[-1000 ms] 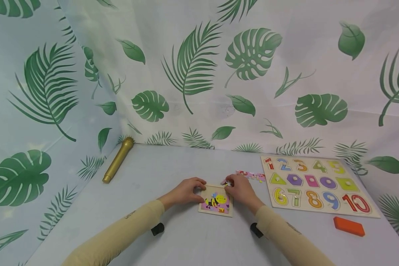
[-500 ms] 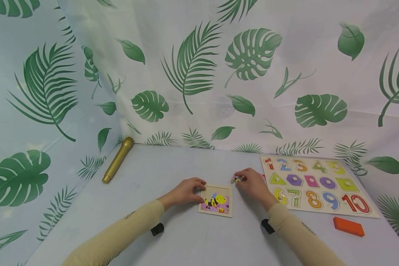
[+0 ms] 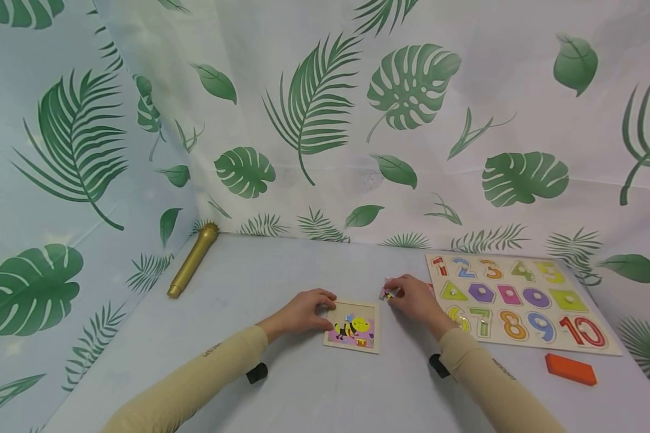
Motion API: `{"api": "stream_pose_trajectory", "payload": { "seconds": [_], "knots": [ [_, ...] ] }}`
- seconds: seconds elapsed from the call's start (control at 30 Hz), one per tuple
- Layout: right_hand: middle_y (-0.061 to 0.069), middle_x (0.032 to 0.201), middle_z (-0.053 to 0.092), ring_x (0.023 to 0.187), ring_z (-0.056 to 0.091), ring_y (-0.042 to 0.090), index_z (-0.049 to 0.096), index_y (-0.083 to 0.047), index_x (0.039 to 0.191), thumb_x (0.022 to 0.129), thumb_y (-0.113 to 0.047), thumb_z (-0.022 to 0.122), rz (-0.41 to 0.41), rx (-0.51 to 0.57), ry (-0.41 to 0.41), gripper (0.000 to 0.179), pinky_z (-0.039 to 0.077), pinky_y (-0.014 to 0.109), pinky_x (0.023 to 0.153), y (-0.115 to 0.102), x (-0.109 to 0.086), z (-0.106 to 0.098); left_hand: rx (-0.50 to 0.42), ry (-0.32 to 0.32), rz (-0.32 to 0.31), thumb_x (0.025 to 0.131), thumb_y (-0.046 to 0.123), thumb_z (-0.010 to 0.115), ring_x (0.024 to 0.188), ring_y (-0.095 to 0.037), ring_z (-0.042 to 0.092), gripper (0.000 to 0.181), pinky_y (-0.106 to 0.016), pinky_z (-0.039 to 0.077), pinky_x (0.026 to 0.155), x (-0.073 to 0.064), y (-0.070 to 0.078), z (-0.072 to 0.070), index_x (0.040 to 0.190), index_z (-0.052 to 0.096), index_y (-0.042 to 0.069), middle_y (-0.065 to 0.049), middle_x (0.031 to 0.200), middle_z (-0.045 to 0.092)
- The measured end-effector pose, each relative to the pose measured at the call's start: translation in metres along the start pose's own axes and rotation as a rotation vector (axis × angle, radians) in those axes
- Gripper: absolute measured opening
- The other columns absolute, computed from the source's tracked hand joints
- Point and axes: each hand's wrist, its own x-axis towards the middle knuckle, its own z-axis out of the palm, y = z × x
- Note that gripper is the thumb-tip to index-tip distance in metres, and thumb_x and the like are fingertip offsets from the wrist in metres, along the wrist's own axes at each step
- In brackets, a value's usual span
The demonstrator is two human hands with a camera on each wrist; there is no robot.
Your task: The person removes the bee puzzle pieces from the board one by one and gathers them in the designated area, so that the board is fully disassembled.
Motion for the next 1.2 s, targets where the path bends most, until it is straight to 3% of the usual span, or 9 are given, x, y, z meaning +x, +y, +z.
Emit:
{"api": "stream_pose_trajectory", "payload": {
  "seconds": [0.4, 0.8, 1.2],
  "knots": [
    [0.014, 0.111, 0.061, 0.093, 0.056, 0.024, 0.068, -0.002, 0.116, 0.088, -0.007, 0.071, -0.015, -0.025, -0.037, 0.029, 0.051, 0.041, 0.082, 0.0040, -0.0028, 0.0001, 0.003, 0.003, 0.004, 0.083, 0.025, 0.080, 0.129, -0.019, 0.048, 0.042, -0.032, 0.035, 0.111, 0.0000, 0.0003, -0.0009, 0.119, 0.068, 0.007, -0.003, 0.136, 0.056],
    [0.013, 0.108, 0.062, 0.094, 0.057, 0.026, 0.066, 0.000, 0.116, 0.087, -0.007, 0.071, 0.010, -0.028, 0.015, 0.029, 0.052, 0.043, 0.085, 0.0045, -0.0008, 0.0056, 0.021, 0.005, 0.028, 0.083, 0.024, 0.080, 0.129, -0.020, 0.049, 0.041, -0.030, 0.036, 0.110, -0.0008, 0.0020, -0.0021, 0.118, 0.068, 0.006, -0.003, 0.136, 0.057],
    [0.014, 0.109, 0.061, 0.095, 0.057, 0.027, 0.066, 0.000, 0.116, 0.088, -0.005, 0.069, 0.016, -0.033, 0.010, 0.029, 0.052, 0.045, 0.086, 0.0054, 0.0006, 0.0063, 0.016, 0.001, 0.015, 0.082, 0.025, 0.080, 0.129, -0.020, 0.049, 0.042, -0.030, 0.035, 0.111, -0.0011, 0.0022, -0.0019, 0.118, 0.068, 0.006, -0.003, 0.136, 0.056]
  ]
}}
